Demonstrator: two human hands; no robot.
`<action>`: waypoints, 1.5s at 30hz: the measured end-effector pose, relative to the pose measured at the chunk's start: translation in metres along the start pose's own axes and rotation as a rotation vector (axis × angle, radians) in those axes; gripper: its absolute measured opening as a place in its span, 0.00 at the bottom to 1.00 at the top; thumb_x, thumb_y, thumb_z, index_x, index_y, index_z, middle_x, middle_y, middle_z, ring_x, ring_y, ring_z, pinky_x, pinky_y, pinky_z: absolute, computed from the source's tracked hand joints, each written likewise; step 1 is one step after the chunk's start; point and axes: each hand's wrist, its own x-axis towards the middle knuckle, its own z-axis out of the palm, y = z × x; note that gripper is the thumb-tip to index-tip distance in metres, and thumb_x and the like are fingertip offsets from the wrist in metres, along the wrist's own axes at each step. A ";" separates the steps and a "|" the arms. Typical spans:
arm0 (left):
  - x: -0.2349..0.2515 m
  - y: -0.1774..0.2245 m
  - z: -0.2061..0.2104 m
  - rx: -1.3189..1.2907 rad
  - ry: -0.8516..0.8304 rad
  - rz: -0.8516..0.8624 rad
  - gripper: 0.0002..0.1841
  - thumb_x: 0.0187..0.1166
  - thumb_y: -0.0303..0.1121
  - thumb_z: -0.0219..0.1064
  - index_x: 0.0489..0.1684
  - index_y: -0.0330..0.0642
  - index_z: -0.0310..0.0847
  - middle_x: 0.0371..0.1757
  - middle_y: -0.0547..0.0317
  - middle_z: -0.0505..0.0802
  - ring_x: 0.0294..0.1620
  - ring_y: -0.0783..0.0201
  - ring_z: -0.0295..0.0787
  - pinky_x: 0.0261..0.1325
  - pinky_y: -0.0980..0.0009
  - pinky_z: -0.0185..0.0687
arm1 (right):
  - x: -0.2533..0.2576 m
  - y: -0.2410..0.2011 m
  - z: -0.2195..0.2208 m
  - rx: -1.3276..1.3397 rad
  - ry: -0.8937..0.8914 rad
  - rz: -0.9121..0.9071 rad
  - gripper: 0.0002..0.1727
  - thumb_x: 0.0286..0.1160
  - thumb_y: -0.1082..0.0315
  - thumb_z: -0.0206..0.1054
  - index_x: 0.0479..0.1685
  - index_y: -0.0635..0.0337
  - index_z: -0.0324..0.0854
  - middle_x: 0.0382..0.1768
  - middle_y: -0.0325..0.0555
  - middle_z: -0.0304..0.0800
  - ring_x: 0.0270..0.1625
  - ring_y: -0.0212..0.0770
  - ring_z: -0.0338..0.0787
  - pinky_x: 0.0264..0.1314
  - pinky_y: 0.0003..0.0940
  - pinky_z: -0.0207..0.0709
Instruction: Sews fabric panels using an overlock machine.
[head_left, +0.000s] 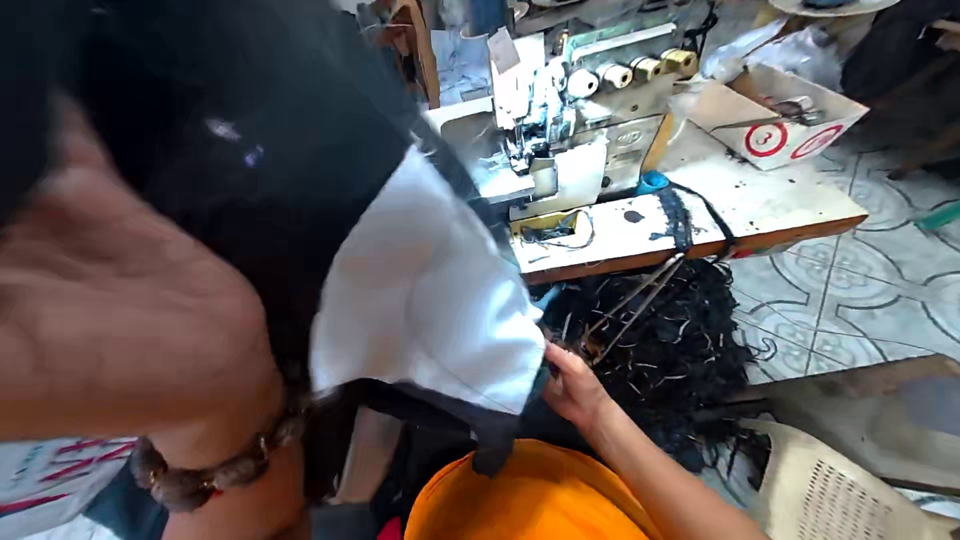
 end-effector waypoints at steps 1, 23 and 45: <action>-0.003 0.016 0.013 0.104 0.065 0.008 0.16 0.89 0.25 0.39 0.57 0.27 0.72 0.59 0.53 0.88 0.72 0.61 0.82 0.83 0.63 0.70 | 0.004 -0.012 0.012 -0.072 0.009 -0.058 0.05 0.79 0.61 0.58 0.43 0.47 0.78 0.26 0.30 0.89 0.24 0.24 0.84 0.27 0.23 0.79; -0.138 -0.095 0.047 -0.188 -1.461 -0.560 0.24 0.58 0.49 0.81 0.41 0.37 0.88 0.28 0.69 0.91 0.29 0.83 0.86 0.32 0.82 0.84 | -0.020 -0.098 0.006 -1.175 -0.371 -0.662 0.07 0.70 0.67 0.74 0.42 0.58 0.86 0.37 0.27 0.90 0.39 0.15 0.86 0.43 0.12 0.83; -0.152 -0.126 -0.069 0.228 -1.572 -0.527 0.14 0.70 0.45 0.73 0.21 0.46 0.87 0.22 0.67 0.86 0.26 0.72 0.83 0.30 0.68 0.80 | -0.043 -0.125 -0.052 -1.220 0.154 -0.482 0.12 0.72 0.60 0.74 0.52 0.39 0.83 0.40 0.12 0.88 0.35 0.11 0.85 0.38 0.13 0.83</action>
